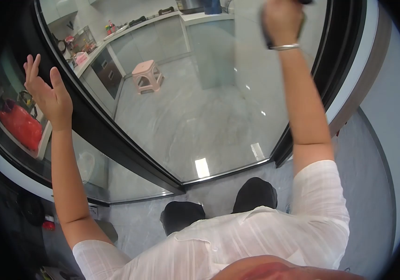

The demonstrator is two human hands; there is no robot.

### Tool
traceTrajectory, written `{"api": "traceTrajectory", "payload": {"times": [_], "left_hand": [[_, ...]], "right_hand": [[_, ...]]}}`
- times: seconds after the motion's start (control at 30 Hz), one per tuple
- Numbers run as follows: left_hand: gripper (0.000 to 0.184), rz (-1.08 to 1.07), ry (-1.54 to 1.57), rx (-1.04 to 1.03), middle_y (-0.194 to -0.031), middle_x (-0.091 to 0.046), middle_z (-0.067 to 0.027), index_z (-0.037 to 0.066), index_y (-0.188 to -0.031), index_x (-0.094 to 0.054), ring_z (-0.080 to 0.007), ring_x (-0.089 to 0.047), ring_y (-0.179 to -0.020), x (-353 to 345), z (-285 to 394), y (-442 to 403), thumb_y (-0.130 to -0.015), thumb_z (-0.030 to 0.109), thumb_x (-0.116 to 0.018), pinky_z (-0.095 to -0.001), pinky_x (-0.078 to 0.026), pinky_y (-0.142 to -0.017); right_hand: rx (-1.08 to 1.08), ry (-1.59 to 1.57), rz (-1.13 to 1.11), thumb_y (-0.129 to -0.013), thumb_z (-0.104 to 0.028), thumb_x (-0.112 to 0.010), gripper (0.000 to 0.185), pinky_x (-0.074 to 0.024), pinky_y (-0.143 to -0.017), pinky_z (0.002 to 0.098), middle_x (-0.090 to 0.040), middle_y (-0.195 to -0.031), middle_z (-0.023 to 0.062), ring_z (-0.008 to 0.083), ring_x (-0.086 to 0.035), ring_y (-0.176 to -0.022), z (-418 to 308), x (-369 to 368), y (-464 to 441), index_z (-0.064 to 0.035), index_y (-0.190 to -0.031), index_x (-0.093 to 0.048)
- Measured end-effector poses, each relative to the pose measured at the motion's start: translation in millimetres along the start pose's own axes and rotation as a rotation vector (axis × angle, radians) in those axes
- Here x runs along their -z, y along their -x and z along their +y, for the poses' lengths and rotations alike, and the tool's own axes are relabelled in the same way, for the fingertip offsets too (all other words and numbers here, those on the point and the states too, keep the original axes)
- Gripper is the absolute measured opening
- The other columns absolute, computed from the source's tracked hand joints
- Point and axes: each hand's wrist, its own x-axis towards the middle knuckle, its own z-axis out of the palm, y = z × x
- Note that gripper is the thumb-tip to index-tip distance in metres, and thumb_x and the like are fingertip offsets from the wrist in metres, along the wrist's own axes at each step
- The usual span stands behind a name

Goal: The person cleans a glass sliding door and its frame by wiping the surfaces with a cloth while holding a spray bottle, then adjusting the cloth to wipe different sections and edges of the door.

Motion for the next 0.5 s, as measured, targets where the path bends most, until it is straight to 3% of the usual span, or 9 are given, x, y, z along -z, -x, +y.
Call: {"api": "traceTrajectory", "payload": {"times": [0.07,0.1,0.13,0.17,0.23,0.27,0.4,0.47,0.5], "left_hand": [[0.046,0.002,0.018,0.011,-0.149,-0.041,-0.0150,0.008,-0.137,-0.047,-0.0332,-0.030,-0.143,-1,-1,1,-0.100,0.034,-0.048,-0.0512,-0.011,-0.116],[0.046,0.004,0.027,0.004,-0.149,-0.041,-0.0149,0.008,-0.137,-0.047,-0.0332,-0.030,-0.142,-2,-2,1,-0.100,0.035,-0.048,-0.0511,-0.011,-0.116],[0.046,0.008,0.034,-0.001,-0.149,-0.041,-0.0148,0.008,-0.137,-0.047,-0.0333,-0.031,-0.142,-2,-3,1,-0.100,0.035,-0.048,-0.0511,-0.011,-0.116],[0.046,0.014,0.037,-0.005,-0.149,-0.042,-0.0147,0.008,-0.137,-0.047,-0.0334,-0.031,-0.142,0,-5,3,-0.100,0.035,-0.048,-0.0510,-0.011,-0.116],[0.044,0.025,0.022,-0.030,-0.147,-0.043,-0.0147,0.008,-0.136,-0.048,-0.0336,-0.033,-0.141,0,-7,4,-0.099,0.032,-0.050,-0.0483,-0.015,-0.115],[0.043,0.028,0.029,-0.035,-0.147,-0.044,-0.0147,0.007,-0.135,-0.049,-0.0336,-0.034,-0.140,0,-9,4,-0.099,0.031,-0.051,-0.0472,-0.016,-0.115],[0.039,0.063,0.041,-0.096,-0.143,-0.047,-0.0161,0.005,-0.133,-0.051,-0.0338,-0.037,-0.136,1,-15,10,-0.099,0.023,-0.052,-0.0422,-0.023,-0.113],[0.037,0.096,-0.023,-0.129,-0.136,-0.053,-0.0151,0.005,-0.128,-0.055,-0.0293,-0.047,-0.128,0,-14,4,-0.095,0.022,-0.058,-0.0410,-0.029,-0.110],[0.050,-0.101,-0.151,0.004,-0.148,-0.036,-0.0241,-0.001,-0.136,-0.042,-0.0403,-0.029,-0.140,19,0,0,-0.095,0.025,-0.051,-0.0478,-0.019,-0.116]], "right_hand": [[0.271,0.033,0.075,-0.081,-0.014,-0.053,0.026,-0.0404,-0.090,0.0528,-0.058,-0.102,0.0294,0.0445,-0.053,-0.100,-82,-15,20,0.0032,-0.099,-0.060],[0.231,-0.039,-0.553,-0.083,-0.022,-0.053,0.032,-0.0351,-0.101,0.0522,-0.065,-0.099,0.0227,0.0403,-0.056,-0.110,-109,-13,37,-0.0015,-0.104,-0.066],[0.461,-0.051,-0.556,-0.077,-0.021,-0.055,0.025,-0.0333,-0.103,0.0548,-0.064,-0.105,0.0202,0.0372,-0.051,-0.121,-143,-9,60,-0.0046,-0.091,-0.067],[0.587,-0.104,-0.210,-0.079,-0.020,-0.054,0.032,-0.0301,-0.106,0.0576,-0.060,-0.120,0.0174,0.0362,-0.043,-0.130,-169,-33,109,-0.0066,-0.105,-0.067],[0.706,-0.472,-0.396,-0.086,-0.017,-0.052,0.048,-0.0293,-0.111,0.0535,-0.053,-0.136,0.0111,0.0296,-0.037,-0.137,-196,-46,193,-0.0067,-0.132,-0.053],[0.742,-0.515,-0.501,-0.086,-0.016,-0.052,0.044,-0.0297,-0.112,0.0512,-0.054,-0.134,0.0107,0.0280,-0.039,-0.136,-199,-45,235,-0.0061,-0.129,-0.056],[0.740,-0.668,-0.772,-0.087,-0.017,-0.053,0.027,-0.0294,-0.115,0.0478,-0.061,-0.123,0.0103,0.0261,-0.050,-0.126,-127,-44,382,-0.0046,-0.107,-0.067],[0.704,-0.404,-0.725,-0.083,-0.015,-0.053,0.025,-0.0278,-0.114,0.0537,-0.065,-0.111,0.0207,0.0369,-0.052,-0.124,-44,-21,403,-0.0029,-0.098,-0.068],[0.649,0.017,-1.294,-0.082,-0.015,-0.052,0.027,-0.0267,-0.113,0.0561,-0.063,-0.112,0.0267,0.0420,-0.050,-0.123,-26,1,361,0.0004,-0.098,-0.068]]}}
